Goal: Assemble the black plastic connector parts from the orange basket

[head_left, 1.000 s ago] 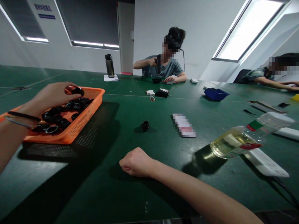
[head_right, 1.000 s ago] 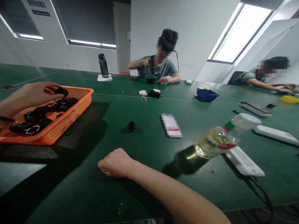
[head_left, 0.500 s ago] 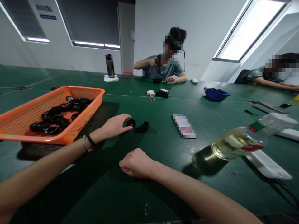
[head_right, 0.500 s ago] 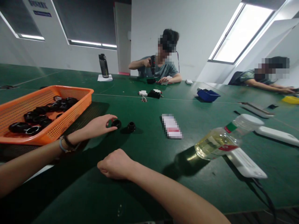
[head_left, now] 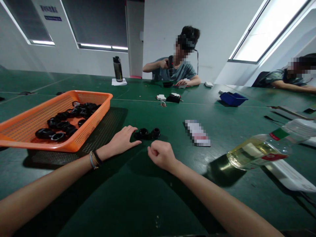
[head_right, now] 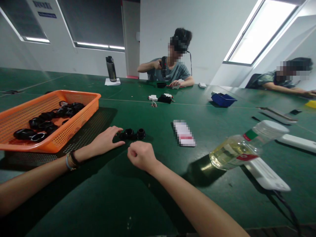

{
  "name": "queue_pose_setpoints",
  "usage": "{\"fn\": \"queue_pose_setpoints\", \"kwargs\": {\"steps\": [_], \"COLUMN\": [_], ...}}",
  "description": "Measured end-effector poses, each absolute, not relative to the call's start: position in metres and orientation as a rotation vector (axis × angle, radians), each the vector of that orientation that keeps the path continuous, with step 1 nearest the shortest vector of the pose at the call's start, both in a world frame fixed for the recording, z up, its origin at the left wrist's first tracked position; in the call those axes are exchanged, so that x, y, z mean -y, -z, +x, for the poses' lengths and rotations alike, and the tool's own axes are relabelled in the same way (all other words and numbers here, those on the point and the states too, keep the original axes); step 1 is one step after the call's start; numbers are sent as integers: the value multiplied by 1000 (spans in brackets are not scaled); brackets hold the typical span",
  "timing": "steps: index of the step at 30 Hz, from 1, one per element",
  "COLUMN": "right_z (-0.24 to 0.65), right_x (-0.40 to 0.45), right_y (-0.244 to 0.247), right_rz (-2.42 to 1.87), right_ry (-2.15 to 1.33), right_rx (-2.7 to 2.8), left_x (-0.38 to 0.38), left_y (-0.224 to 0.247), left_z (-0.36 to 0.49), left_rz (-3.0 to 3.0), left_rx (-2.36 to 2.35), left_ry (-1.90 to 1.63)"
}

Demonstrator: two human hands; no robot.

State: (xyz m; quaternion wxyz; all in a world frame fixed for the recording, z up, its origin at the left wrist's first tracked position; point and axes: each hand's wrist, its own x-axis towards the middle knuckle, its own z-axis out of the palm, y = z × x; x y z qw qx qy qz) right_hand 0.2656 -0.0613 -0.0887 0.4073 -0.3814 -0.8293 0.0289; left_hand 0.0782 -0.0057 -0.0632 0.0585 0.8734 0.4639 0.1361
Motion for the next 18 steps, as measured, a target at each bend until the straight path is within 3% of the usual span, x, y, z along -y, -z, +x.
{"fn": "queue_pose_setpoints", "kwargs": {"steps": [7, 13, 18], "right_z": [294, 286, 280], "right_x": [28, 15, 4], "right_y": [93, 95, 93], "right_rz": [-1522, -1575, -1572], "right_ry": [-287, -139, -237], "right_rx": [1680, 1957, 1896], "left_x": [-6, -20, -19], "left_y": [80, 86, 85], "left_z": [87, 102, 99], "left_rz": [2557, 2500, 2380], "left_rx": [-1437, -1410, -1360], "left_ry": [-534, -632, -771]}}
